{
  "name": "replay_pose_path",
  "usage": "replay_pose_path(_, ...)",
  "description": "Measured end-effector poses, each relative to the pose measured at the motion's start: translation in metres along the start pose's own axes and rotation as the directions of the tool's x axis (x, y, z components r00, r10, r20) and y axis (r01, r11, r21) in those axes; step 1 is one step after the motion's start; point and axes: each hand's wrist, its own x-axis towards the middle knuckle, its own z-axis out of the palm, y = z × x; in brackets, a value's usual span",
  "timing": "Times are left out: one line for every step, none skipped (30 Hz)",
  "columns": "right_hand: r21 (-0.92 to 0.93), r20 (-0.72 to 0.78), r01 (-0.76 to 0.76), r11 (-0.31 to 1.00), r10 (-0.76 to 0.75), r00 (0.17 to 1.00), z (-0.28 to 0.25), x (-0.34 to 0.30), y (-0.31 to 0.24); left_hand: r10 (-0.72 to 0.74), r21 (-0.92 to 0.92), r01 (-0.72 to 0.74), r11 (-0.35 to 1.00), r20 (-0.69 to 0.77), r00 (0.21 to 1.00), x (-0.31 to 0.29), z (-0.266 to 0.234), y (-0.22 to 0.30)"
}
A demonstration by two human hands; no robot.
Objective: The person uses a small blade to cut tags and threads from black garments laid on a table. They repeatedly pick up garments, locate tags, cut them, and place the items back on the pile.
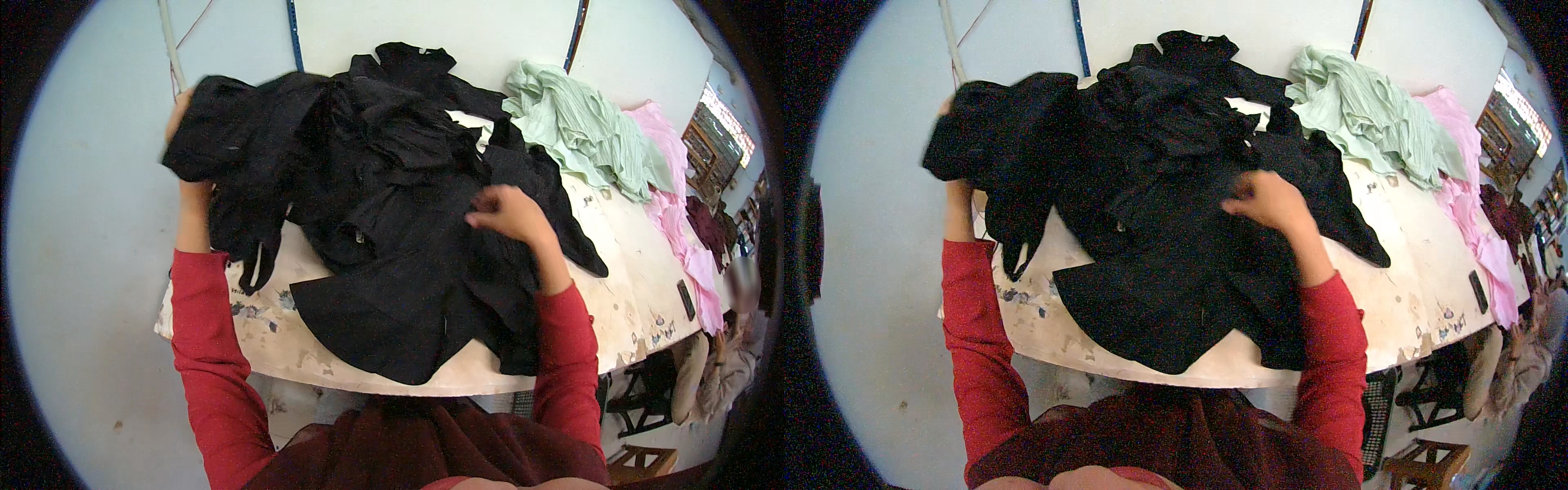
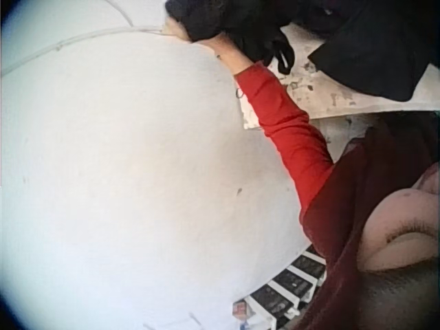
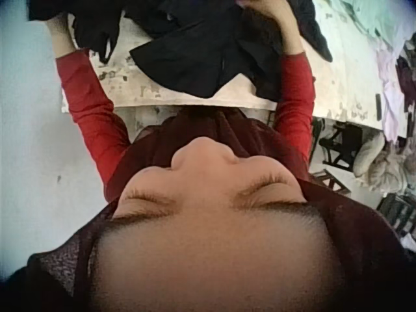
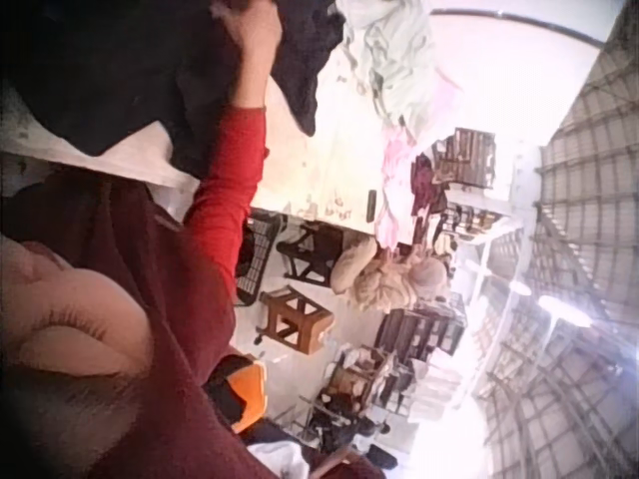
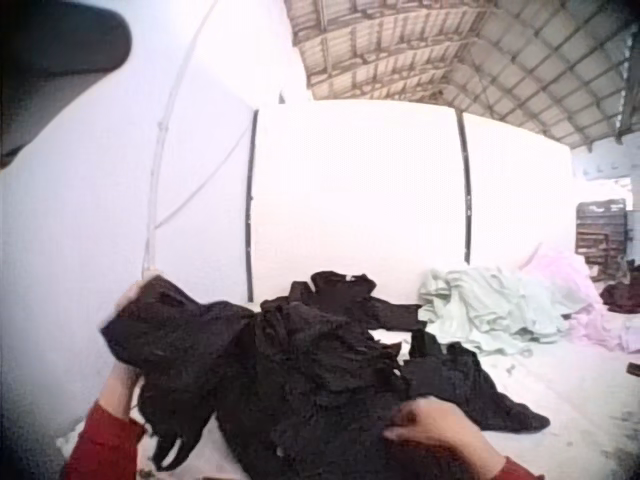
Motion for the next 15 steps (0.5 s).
replay_pose_path(0.195,-0.304,0.284,0.939,-0.218,0.928,0.007,0.001,-0.026,0.023,-0.003,-0.023,1.0,0.02,1.0,0.007,-0.006,0.0)
replay_pose_path(0.316,-0.437,0.542,0.779,-0.387,0.812,0.012,0.006,-0.053,-0.003,0.009,0.003,1.0,0.03,1.0,0.013,-0.013,0.001)
replay_pose_path(0.398,-0.498,0.645,0.652,-0.437,0.749,0.023,0.01,-0.081,-0.043,0.018,0.042,0.999,0.043,0.998,0.02,-0.02,0.002)
replay_pose_path(0.259,-0.635,0.746,0.613,-0.474,0.61,0.042,0.018,-0.117,-0.087,0.026,0.086,0.996,0.059,0.994,0.024,-0.027,0.005)
replay_pose_path(0.283,-0.679,0.793,0.539,-0.471,0.563,0.063,0.022,-0.151,-0.127,0.031,0.125,0.992,0.079,0.989,0.028,-0.034,0.009)
replay_pose_path(0.315,-0.717,0.826,0.468,-0.452,0.53,0.084,0.021,-0.182,-0.17,0.036,0.167,0.985,0.102,0.98,0.031,-0.04,0.015)
replay_pose_path(0.451,-0.682,0.783,0.428,-0.401,0.612,0.1,0.018,-0.208,-0.211,0.044,0.207,0.977,0.127,0.969,0.033,-0.046,0.021)
replay_pose_path(0.602,-0.596,0.695,0.394,-0.357,0.719,0.107,0.017,-0.224,-0.251,0.046,0.246,0.968,0.156,0.955,0.033,-0.053,0.028)
replay_pose_path(0.615,-0.621,0.737,0.28,-0.405,0.672,0.105,0.017,-0.23,-0.309,0.066,0.302,0.951,0.206,0.928,0.03,-0.061,0.037)
replay_pose_path(0.668,-0.579,0.713,0.214,-0.452,0.678,0.098,0.015,-0.234,-0.363,0.077,0.355,0.932,0.256,0.896,0.026,-0.071,0.046)
replay_pose_path(0.74,-0.506,0.649,0.178,-0.488,0.711,0.086,0.011,-0.237,-0.418,0.085,0.413,0.907,0.309,0.854,0.02,-0.082,0.054)
replay_pose_path(0.701,-0.574,0.687,0.192,-0.422,0.702,0.071,0.003,-0.23,-0.476,0.099,0.477,0.873,0.378,0.794,0.014,-0.093,0.061)
replay_pose_path(0.596,-0.673,0.782,0.179,-0.419,0.609,0.053,-0.006,-0.217,-0.526,0.108,0.537,0.837,0.429,0.734,0.008,-0.104,0.067)
replay_pose_path(0.473,-0.746,0.854,0.218,-0.417,0.52,0.033,-0.016,-0.199,-0.569,0.116,0.595,0.795,0.482,0.667,0.001,-0.113,0.073)
replay_pose_path(0.473,-0.756,0.84,0.265,-0.367,0.542,0.013,-0.023,-0.184,-0.6,0.117,0.646,0.754,0.522,0.606,-0.002,-0.119,0.076)
